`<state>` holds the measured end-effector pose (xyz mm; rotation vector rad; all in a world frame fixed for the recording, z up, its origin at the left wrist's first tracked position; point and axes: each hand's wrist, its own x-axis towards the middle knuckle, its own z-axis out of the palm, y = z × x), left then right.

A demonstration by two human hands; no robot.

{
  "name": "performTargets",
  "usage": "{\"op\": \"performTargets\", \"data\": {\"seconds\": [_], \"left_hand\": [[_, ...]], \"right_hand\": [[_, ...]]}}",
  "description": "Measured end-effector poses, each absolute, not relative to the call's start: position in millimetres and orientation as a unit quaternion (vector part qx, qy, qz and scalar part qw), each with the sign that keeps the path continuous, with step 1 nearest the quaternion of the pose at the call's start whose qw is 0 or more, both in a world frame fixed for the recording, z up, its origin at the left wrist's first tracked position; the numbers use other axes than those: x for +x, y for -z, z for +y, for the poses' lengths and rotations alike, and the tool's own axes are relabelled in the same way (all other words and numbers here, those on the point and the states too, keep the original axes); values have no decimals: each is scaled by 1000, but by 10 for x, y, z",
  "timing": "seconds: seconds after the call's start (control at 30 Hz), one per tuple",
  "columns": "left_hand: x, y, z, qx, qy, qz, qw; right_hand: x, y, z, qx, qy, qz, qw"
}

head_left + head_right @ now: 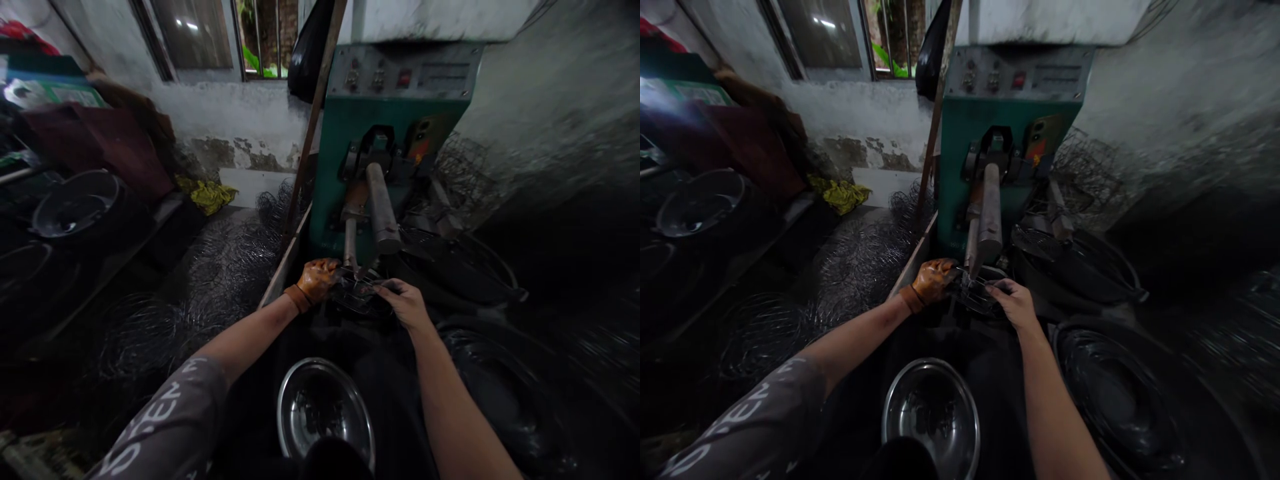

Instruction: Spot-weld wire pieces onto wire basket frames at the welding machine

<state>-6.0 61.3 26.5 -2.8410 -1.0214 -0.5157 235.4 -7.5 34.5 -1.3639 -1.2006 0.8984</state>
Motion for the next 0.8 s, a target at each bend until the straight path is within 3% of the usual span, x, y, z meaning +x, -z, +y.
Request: {"op": "performTargets", "data": {"seconds": [0.8], "left_hand": [[-23,-261,591,-921,163,-349,50]], "right_hand": [[2422,-255,-47,-568,-399,-498,520]]}}
